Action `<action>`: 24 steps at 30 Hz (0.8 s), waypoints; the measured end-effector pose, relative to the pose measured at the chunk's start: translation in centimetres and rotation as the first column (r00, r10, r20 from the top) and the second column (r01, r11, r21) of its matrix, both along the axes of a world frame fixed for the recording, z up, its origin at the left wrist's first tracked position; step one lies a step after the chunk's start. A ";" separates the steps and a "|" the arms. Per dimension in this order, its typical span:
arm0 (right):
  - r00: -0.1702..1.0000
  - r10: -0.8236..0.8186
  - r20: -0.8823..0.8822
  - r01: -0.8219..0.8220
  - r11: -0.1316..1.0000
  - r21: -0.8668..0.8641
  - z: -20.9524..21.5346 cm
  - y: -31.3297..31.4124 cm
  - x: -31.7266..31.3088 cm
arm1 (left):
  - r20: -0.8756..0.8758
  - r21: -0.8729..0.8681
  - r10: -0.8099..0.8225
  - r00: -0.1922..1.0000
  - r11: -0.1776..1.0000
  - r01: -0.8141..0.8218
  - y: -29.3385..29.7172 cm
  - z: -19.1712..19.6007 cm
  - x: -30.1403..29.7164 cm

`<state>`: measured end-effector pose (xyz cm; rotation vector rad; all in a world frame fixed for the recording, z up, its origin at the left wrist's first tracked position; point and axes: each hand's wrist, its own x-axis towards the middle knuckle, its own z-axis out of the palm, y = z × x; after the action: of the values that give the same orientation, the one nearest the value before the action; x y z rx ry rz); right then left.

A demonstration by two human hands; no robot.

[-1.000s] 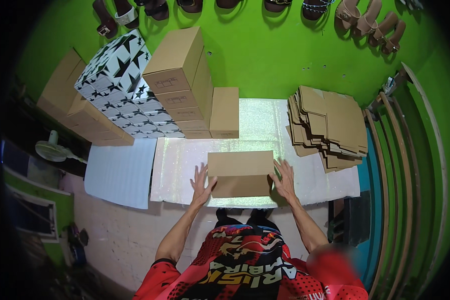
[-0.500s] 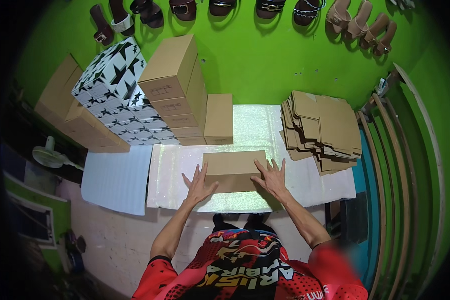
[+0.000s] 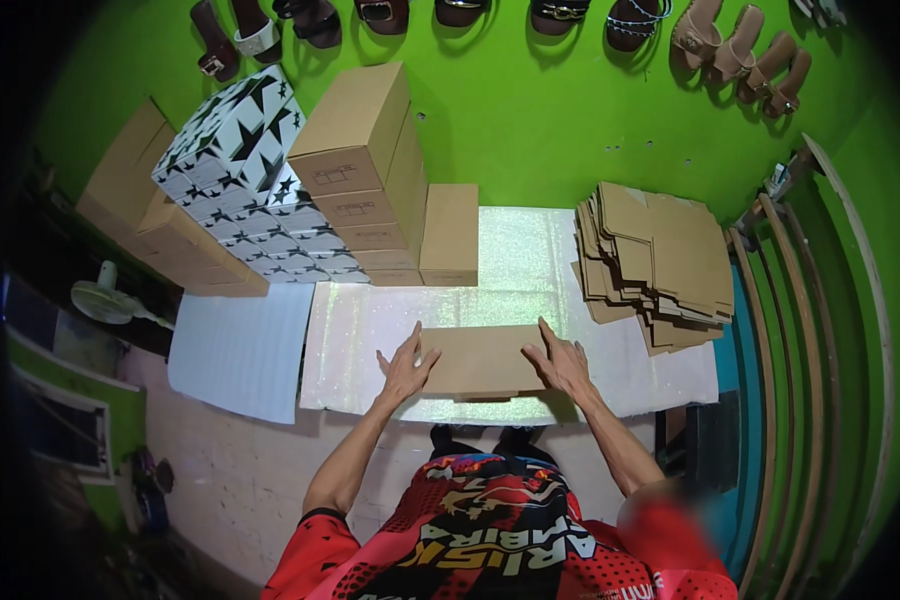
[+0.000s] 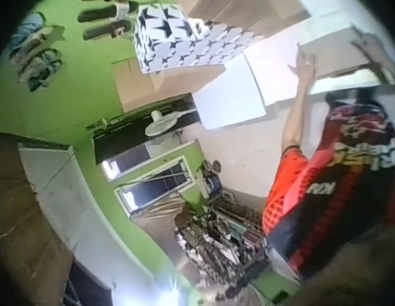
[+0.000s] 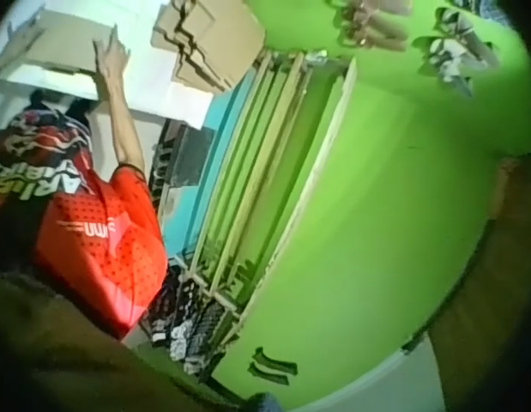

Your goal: Folding cardboard sheets to assemble shoe boxes.

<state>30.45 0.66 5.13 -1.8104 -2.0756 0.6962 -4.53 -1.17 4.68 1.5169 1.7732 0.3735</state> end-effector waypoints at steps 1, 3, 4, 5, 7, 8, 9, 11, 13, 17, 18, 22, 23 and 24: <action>0.990 -0.002 -0.138 0.015 0.995 0.095 0.0 -0.2 -0.4 | -0.011 0.086 0.003 1.000 0.996 -0.002 -0.8 -0.3 -0.2; 0.994 0.078 0.075 -0.081 0.996 0.039 0.5 -1.4 -0.1 | -0.022 0.163 0.017 1.000 0.987 -0.013 -2.1 -0.8 -0.5; 0.964 0.167 0.208 -0.185 0.980 0.072 0.4 -1.9 0.5 | -0.160 0.214 -0.113 0.981 0.966 0.146 -2.6 -1.0 -0.7; 0.923 0.269 0.275 -0.307 0.946 0.105 0.2 -2.0 0.8 | -0.301 0.242 -0.229 0.926 0.920 0.307 -3.0 -1.1 -0.9; 0.888 0.373 0.270 -0.401 0.914 0.054 0.0 -2.1 1.0 | -0.311 0.230 -0.264 0.913 0.911 0.342 -3.3 -1.6 -1.2; 0.875 0.380 0.300 -0.417 0.907 0.066 0.1 -1.9 0.9 | -0.324 0.222 -0.298 0.898 0.899 0.378 -3.5 -1.8 -1.3; 0.875 0.381 0.300 -0.416 0.907 0.062 0.1 -1.5 0.8 | -0.337 0.214 -0.331 0.881 0.885 0.414 -3.6 -2.1 -1.4; 0.898 0.409 0.159 -0.415 0.910 0.001 -0.1 -0.4 1.1 | -0.320 0.219 -0.315 0.894 0.893 0.393 -3.1 -1.7 -1.3; 0.892 0.397 0.214 -0.419 0.905 0.068 -0.1 -0.4 1.4 | -0.245 0.159 -0.352 0.903 0.905 0.396 -2.5 -1.0 -1.4; 0.952 0.305 -0.011 -0.305 0.952 0.007 1.8 -0.2 0.9 | -0.255 0.173 -0.321 0.912 0.913 0.370 -2.2 0.0 -1.4; 0.971 0.232 -0.050 -0.233 0.972 -0.017 2.6 -0.4 0.4 | -0.145 0.214 -0.262 0.954 0.933 0.289 -2.3 -0.2 -1.6; 0.946 -0.006 -0.324 0.055 0.988 0.142 0.6 -1.3 0.2 | 0.088 0.291 0.052 0.995 0.954 -0.075 -2.2 -0.5 0.3; 0.946 -0.008 -0.325 0.058 0.988 0.144 -0.3 -1.5 0.1 | 0.172 0.181 0.123 0.977 0.971 -0.154 -2.0 -0.7 0.3; 0.933 -0.082 -0.351 0.121 0.989 0.090 -1.2 -1.7 0.0 | 0.171 0.183 0.119 0.978 0.972 -0.150 -2.0 -0.9 0.5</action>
<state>30.45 -1.04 3.93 -1.5890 -1.7424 0.7908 -4.01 -3.13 3.73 1.4570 1.7578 0.7360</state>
